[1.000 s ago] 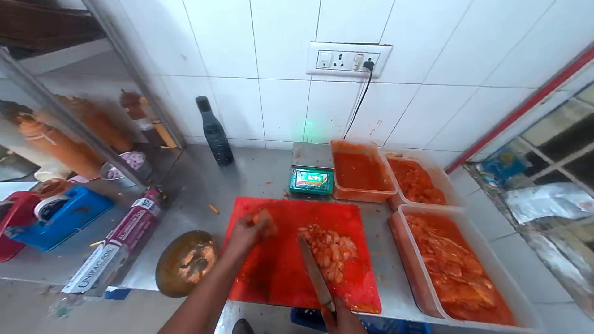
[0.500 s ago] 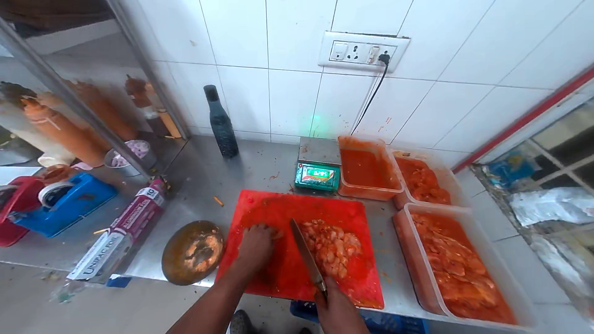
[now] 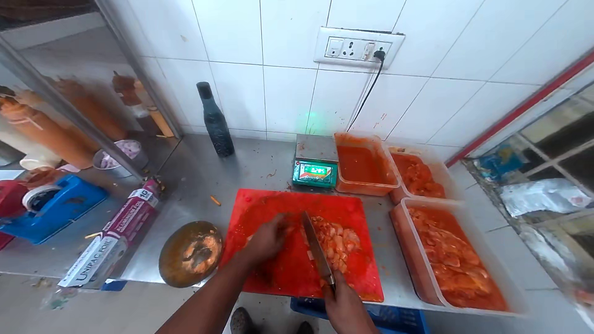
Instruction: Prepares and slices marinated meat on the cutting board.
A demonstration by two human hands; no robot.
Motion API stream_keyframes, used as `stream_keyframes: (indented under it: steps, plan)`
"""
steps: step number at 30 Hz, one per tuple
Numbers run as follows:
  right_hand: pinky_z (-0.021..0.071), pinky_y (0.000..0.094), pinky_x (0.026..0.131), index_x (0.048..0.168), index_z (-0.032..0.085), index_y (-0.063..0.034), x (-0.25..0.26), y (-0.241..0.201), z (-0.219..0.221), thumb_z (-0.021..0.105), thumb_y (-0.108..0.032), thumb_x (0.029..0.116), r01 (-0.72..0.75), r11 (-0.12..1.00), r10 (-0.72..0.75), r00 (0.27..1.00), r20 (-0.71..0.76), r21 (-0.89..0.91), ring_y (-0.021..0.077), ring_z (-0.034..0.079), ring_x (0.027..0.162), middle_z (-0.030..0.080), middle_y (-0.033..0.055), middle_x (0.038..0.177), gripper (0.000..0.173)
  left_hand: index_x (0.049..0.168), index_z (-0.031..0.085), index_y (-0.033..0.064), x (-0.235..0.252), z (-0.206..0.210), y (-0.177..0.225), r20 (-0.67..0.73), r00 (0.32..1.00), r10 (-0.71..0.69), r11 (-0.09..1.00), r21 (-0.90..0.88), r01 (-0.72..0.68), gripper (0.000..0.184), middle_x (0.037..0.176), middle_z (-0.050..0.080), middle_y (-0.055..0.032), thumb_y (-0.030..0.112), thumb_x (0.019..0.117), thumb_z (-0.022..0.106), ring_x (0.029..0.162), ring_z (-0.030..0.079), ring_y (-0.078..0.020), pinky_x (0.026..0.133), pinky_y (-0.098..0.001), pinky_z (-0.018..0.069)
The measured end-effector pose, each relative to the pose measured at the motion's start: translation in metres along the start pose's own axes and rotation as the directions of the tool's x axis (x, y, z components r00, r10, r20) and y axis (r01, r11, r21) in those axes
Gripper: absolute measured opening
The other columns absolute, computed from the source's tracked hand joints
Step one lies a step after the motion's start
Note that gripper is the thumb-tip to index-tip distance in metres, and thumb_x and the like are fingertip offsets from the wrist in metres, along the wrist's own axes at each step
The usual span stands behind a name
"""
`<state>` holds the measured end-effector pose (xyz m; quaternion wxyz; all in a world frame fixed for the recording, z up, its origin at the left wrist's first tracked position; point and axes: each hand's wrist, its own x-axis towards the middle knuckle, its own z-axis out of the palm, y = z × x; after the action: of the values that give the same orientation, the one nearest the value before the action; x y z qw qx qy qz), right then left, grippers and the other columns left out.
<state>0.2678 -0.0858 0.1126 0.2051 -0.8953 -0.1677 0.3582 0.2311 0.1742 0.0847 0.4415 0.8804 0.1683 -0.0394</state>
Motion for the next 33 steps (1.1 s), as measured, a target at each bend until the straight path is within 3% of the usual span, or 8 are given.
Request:
stream_keyframes:
  steps: [2, 4, 7, 13, 18, 26, 29, 33]
  plan:
    - [0.0575, 0.052, 0.079, 0.137, 0.05, -0.01, -0.001, -0.004, 0.001, 0.049, -0.032, 0.1054, -0.01, 0.999, 0.01, 1.0, 0.016, -0.042, 0.0319, 0.072, 0.089, 0.07, 0.0143, 0.094, 0.038, 0.157, 0.044, 0.0229, 0.001, -0.002, 0.001, -0.033, 0.998, -0.053, 0.992, 0.111, 0.056, 0.057, 0.142, 0.063, -0.0048, 0.033, 0.1037, 0.062, 0.127, 0.063, -0.0196, 0.111, -0.0442, 0.0498]
    - [0.0578, 0.0524, 0.079, 0.138, 0.049, -0.0103, -0.001, -0.011, 0.002, 0.048, -0.032, 0.1056, -0.006, 0.996, 0.01, 0.999, 0.04, -0.084, 0.0324, 0.073, 0.09, 0.071, 0.0143, 0.094, 0.039, 0.146, 0.056, 0.0174, -0.002, -0.011, 0.005, -0.059, 0.983, -0.172, 0.954, 0.241, 0.181, 0.054, 0.137, 0.065, -0.0085, 0.044, 0.0993, 0.066, 0.128, 0.061, -0.0255, 0.112, -0.0487, 0.0473]
    - [0.0582, 0.0521, 0.082, 0.139, 0.048, -0.0104, 0.001, -0.024, 0.008, 0.045, -0.036, 0.1072, 0.03, 0.989, -0.02, 0.997, 0.071, -0.142, 0.0329, 0.073, 0.093, 0.071, 0.0148, 0.098, 0.041, 0.127, 0.07, 0.0125, -0.014, -0.017, 0.0, -0.033, 0.965, -0.261, 0.905, 0.338, 0.257, 0.043, 0.131, 0.066, -0.0118, 0.045, 0.0992, 0.063, 0.129, 0.059, -0.0296, 0.114, -0.0498, 0.0439]
    - [0.0586, 0.0514, 0.084, 0.139, 0.047, -0.0107, 0.01, -0.052, 0.022, 0.037, -0.037, 0.1093, 0.058, 0.964, -0.031, 0.994, 0.108, -0.259, 0.0331, 0.073, 0.1, 0.072, 0.0151, 0.104, 0.041, 0.125, 0.074, 0.014, -0.032, 0.0, -0.023, -0.124, 0.983, -0.139, 0.947, 0.273, 0.168, 0.038, 0.129, 0.068, -0.0094, 0.041, 0.1004, 0.062, 0.127, 0.06, -0.026, 0.114, -0.0434, 0.0435]
    - [0.0584, 0.0542, 0.085, 0.141, 0.045, -0.0083, -0.005, -0.053, 0.009, 0.044, -0.029, 0.1075, 0.019, 0.946, 0.035, 0.987, 0.16, -0.322, 0.0364, 0.073, 0.101, 0.072, 0.018, 0.107, 0.039, 0.124, 0.075, 0.015, -0.033, 0.004, -0.026, -0.132, 0.98, -0.146, 0.957, 0.233, 0.174, 0.038, 0.132, 0.067, -0.0083, 0.042, 0.1006, 0.062, 0.13, 0.058, -0.0253, 0.115, -0.0426, 0.0421]
    - [0.0591, 0.0515, 0.089, 0.146, 0.041, -0.007, 0.038, -0.079, 0.02, 0.043, -0.021, 0.1054, 0.022, 0.958, -0.001, 0.997, 0.073, -0.285, 0.0345, 0.072, 0.106, 0.068, 0.0183, 0.118, 0.043, 0.123, 0.074, 0.0133, -0.034, 0.002, -0.03, -0.122, 0.986, -0.11, 0.964, 0.227, 0.136, 0.037, 0.132, 0.066, -0.0092, 0.039, 0.0999, 0.063, 0.13, 0.058, -0.0265, 0.115, -0.0439, 0.0424]
    - [0.0582, 0.0526, 0.089, 0.149, 0.038, -0.0073, 0.022, -0.047, 0.011, 0.049, -0.022, 0.104, -0.053, 0.969, 0.064, 0.997, 0.039, -0.24, 0.0355, 0.072, 0.104, 0.071, 0.019, 0.114, 0.049, 0.125, 0.07, 0.0085, -0.044, 0.006, -0.037, -0.245, 0.964, -0.1, 0.974, 0.175, 0.146, 0.044, 0.134, 0.065, -0.0135, 0.04, 0.0957, 0.064, 0.13, 0.058, -0.0274, 0.114, -0.0424, 0.0443]
    - [0.0581, 0.0529, 0.087, 0.144, 0.042, -0.0068, -0.002, -0.045, 0.014, 0.046, -0.028, 0.1073, 0.006, 0.968, 0.024, 0.993, 0.119, -0.249, 0.0359, 0.073, 0.1, 0.072, 0.0187, 0.106, 0.043, 0.12, 0.074, 0.0117, -0.058, 0.02, -0.052, -0.406, 0.913, -0.036, 0.983, 0.152, 0.107, 0.043, 0.128, 0.067, -0.0135, 0.044, 0.0933, 0.068, 0.123, 0.062, -0.0274, 0.107, -0.0429, 0.0511]
